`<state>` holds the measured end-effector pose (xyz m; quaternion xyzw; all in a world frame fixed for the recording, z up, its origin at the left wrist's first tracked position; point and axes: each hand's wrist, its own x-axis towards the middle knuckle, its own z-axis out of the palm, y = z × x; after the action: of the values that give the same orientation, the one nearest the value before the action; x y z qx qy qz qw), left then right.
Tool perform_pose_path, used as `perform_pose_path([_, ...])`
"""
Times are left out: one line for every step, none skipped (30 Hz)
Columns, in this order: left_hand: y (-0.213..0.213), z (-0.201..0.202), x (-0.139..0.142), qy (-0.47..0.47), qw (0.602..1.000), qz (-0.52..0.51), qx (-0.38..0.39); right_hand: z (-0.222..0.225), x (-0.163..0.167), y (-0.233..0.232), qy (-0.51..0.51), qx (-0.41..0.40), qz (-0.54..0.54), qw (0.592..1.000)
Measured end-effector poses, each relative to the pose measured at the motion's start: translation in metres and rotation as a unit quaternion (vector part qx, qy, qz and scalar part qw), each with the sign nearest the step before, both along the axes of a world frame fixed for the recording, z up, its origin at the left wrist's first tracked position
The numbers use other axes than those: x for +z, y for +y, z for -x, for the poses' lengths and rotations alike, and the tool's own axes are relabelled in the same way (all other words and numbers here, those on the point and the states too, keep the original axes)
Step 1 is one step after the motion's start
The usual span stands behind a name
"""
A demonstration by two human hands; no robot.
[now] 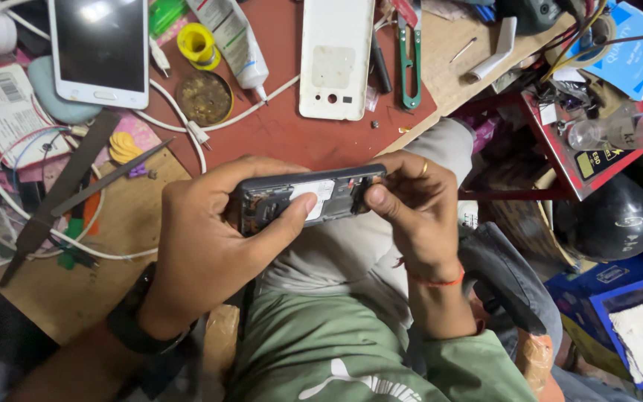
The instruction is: The person applies adhesive from a tube onto a small perforated metal plate and presses it onto a smartphone screen assembly. They then pick up the phone chassis, insert the screen assembly, and press it into place. The person handles the screen, adhesive, and phone chassis throughout.
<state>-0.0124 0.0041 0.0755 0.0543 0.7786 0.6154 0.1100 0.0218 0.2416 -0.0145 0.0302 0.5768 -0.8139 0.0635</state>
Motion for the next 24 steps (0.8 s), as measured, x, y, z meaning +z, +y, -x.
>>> perform_pose_path([0.000, 0.000, -0.001, 0.007, 1.000, -0.005, 0.000, -0.001, -0.002, -0.002, 0.008, -0.009, 0.006, 1.000])
perform_pose_path([0.000, -0.001, -0.002, 0.013, 1.000, -0.009, 0.002, -0.002, -0.003, -0.005, 0.014, -0.016, 0.011, 1.000])
perform_pose_path([0.000, -0.002, -0.002, -0.002, 0.999, -0.033, 0.006, -0.002, -0.004, -0.008, 0.020, -0.023, 0.017, 0.999])
perform_pose_path([0.000, -0.002, -0.003, -0.017, 0.998, -0.057, 0.010, -0.003, -0.005, -0.010, 0.015, -0.036, 0.027, 0.999])
perform_pose_path([0.000, -0.002, -0.004, -0.030, 0.996, -0.081, 0.013, -0.003, -0.005, -0.012, 0.010, -0.049, 0.037, 0.998])
perform_pose_path([0.000, -0.002, -0.005, -0.045, 0.994, -0.098, 0.012, -0.003, -0.004, -0.013, 0.005, -0.064, 0.046, 0.997])
perform_pose_path([-0.001, -0.001, -0.006, -0.061, 0.991, -0.116, 0.008, -0.004, -0.002, -0.013, 0.004, -0.070, 0.049, 0.996])
perform_pose_path([-0.001, 0.001, -0.008, -0.074, 0.988, -0.133, 0.005, -0.005, 0.000, -0.013, 0.005, -0.075, 0.052, 0.996])
perform_pose_path([0.000, 0.002, -0.010, -0.085, 0.985, -0.150, 0.004, -0.006, 0.002, -0.012, 0.005, -0.079, 0.054, 0.995])
perform_pose_path([0.000, 0.002, -0.012, -0.098, 0.981, -0.166, 0.002, -0.006, 0.004, -0.011, 0.013, -0.070, 0.054, 0.996])
perform_pose_path([0.000, 0.002, -0.014, -0.113, 0.977, -0.183, 0.000, -0.007, 0.006, -0.009, 0.018, -0.062, 0.054, 0.996])
perform_pose_path([0.000, 0.002, -0.016, -0.112, 0.978, -0.177, -0.003, -0.009, 0.007, -0.008, 0.023, -0.054, 0.055, 0.997])
perform_pose_path([-0.001, 0.002, -0.017, -0.109, 0.979, -0.170, -0.005, -0.009, 0.007, -0.006, 0.011, -0.049, 0.053, 0.997])
perform_pose_path([-0.001, 0.002, -0.019, -0.105, 0.981, -0.164, -0.007, -0.010, 0.007, -0.004, -0.001, -0.044, 0.051, 0.998])
perform_pose_path([-0.001, 0.000, -0.020, -0.115, 0.978, -0.173, -0.007, -0.011, 0.006, -0.003, -0.014, -0.039, 0.048, 0.998])
perform_pose_path([-0.001, -0.002, -0.021, -0.123, 0.976, -0.181, -0.006, -0.013, 0.004, -0.002, -0.027, -0.035, 0.045, 0.998])
perform_pose_path([0.000, -0.003, -0.022, -0.129, 0.973, -0.191, -0.007, -0.015, 0.002, 0.000, -0.038, -0.032, 0.041, 0.998])
perform_pose_path([0.002, -0.004, -0.024, -0.136, 0.974, -0.182, -0.013, -0.018, 0.000, 0.001, -0.049, -0.029, 0.037, 0.998])
perform_pose_path([0.004, -0.004, -0.026, -0.143, 0.974, -0.173, -0.019, -0.022, -0.003, 0.001, -0.037, -0.043, 0.033, 0.998])
perform_pose_path([0.006, -0.004, -0.028, -0.149, 0.975, -0.164, -0.027, -0.026, -0.005, 0.001, -0.025, -0.058, 0.029, 0.998])
perform_pose_path([0.007, -0.003, -0.030, -0.151, 0.974, -0.167, -0.032, -0.030, -0.008, 0.000, -0.012, -0.072, 0.024, 0.997])
perform_pose_path([0.007, -0.002, -0.033, -0.153, 0.973, -0.170, -0.037, -0.034, -0.011, 0.000, -0.004, -0.084, 0.039, 0.996])
perform_pose_path([0.008, -0.002, -0.035, -0.157, 0.971, -0.173, -0.043, -0.037, -0.013, 0.000, 0.003, -0.096, 0.054, 0.994])
perform_pose_path([0.008, -0.002, -0.037, -0.158, 0.966, -0.197, -0.047, -0.040, -0.014, 0.000, 0.010, -0.109, 0.069, 0.992])
